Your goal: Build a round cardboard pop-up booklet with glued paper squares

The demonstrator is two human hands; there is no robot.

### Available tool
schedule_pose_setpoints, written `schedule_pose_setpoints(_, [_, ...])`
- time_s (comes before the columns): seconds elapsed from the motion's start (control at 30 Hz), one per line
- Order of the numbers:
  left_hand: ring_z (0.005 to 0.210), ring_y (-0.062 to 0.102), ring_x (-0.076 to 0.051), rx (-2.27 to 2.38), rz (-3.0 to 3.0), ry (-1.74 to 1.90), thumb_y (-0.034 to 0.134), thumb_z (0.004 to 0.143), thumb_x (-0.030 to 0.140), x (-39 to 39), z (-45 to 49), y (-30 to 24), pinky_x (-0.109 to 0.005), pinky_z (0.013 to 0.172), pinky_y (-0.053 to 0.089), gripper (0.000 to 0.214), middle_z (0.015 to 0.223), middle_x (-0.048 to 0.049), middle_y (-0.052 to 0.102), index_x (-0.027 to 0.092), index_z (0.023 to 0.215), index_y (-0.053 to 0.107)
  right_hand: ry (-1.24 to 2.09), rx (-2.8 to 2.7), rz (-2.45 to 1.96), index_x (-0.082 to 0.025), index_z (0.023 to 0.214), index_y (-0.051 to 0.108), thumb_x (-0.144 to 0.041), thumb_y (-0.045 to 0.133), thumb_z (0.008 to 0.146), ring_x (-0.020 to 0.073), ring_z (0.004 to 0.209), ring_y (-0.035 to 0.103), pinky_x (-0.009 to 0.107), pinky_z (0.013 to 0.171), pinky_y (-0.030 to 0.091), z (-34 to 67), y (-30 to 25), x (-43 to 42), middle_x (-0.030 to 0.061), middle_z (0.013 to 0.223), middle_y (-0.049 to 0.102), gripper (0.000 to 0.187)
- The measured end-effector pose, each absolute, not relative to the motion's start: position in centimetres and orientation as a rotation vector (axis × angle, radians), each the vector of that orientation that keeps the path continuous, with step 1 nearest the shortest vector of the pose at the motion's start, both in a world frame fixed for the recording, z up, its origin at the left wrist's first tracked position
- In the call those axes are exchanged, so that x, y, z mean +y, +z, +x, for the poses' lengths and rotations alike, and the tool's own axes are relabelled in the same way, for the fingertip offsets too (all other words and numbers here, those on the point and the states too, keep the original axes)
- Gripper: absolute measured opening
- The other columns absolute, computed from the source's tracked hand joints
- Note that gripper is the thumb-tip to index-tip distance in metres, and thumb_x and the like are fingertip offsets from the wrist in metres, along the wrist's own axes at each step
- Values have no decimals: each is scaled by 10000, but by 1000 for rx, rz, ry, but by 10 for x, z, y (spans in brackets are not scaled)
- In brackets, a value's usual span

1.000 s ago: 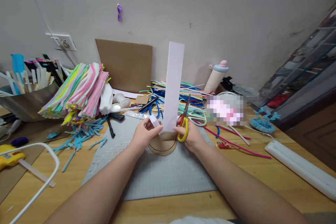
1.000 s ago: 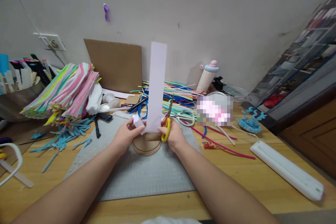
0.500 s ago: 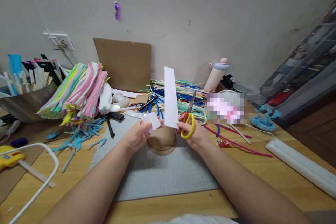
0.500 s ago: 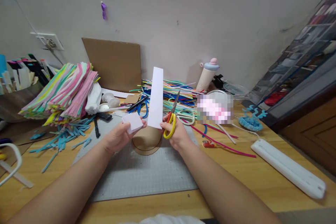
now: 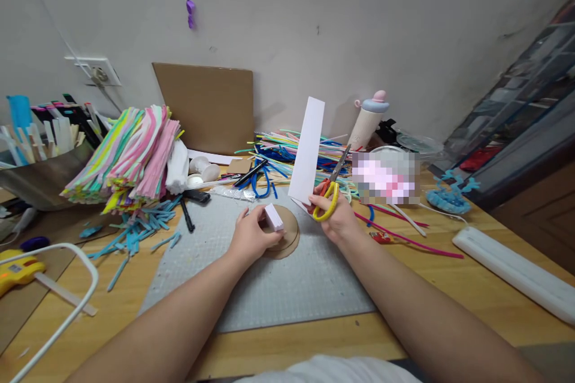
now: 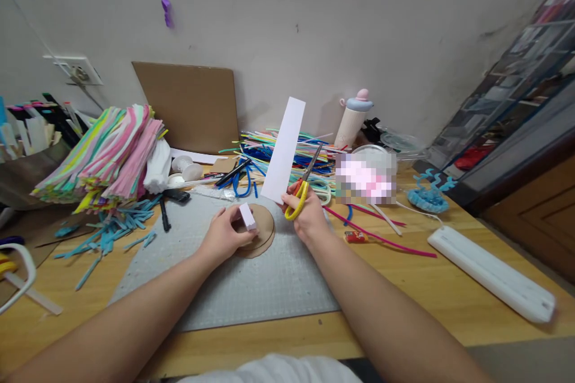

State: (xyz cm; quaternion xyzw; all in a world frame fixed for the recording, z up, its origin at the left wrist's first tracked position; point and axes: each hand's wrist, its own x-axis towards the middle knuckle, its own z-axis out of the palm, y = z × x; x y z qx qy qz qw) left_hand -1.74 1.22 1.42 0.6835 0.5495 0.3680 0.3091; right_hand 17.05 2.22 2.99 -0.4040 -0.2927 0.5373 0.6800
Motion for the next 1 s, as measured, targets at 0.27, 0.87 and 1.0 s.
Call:
schedule_pose_setpoints(0.27, [910, 613, -275, 1603, 2037, 857, 766, 598, 320, 13, -18, 12, -386, 845, 434, 357, 938, -63, 690, 209, 918, 651, 1192, -654, -915, -227, 735, 512, -201, 781, 487, 112, 518, 538, 264, 489, 458, 172, 29, 23, -75, 650, 550, 368])
schedule_pose_setpoints(0.87, [906, 627, -353, 1755, 2339, 458, 739, 578, 335, 25, -24, 59, -427, 894, 416, 234, 751, -102, 685, 203, 741, 635, 1201, -683, -915, -226, 731, 506, -199, 771, 506, 114, 523, 550, 257, 500, 464, 177, 24, 27, -80, 620, 541, 348])
schedule_pose_setpoints(1.0, [931, 634, -400, 1742, 2421, 157, 794, 416, 193, 37, -15, 79, -451, 951, 372, 242, 717, -130, 682, 192, 549, 592, 1211, -693, -916, -225, 727, 506, -195, 770, 507, 97, 468, 505, 248, 466, 441, 178, 22, 28, -83, 598, 532, 345])
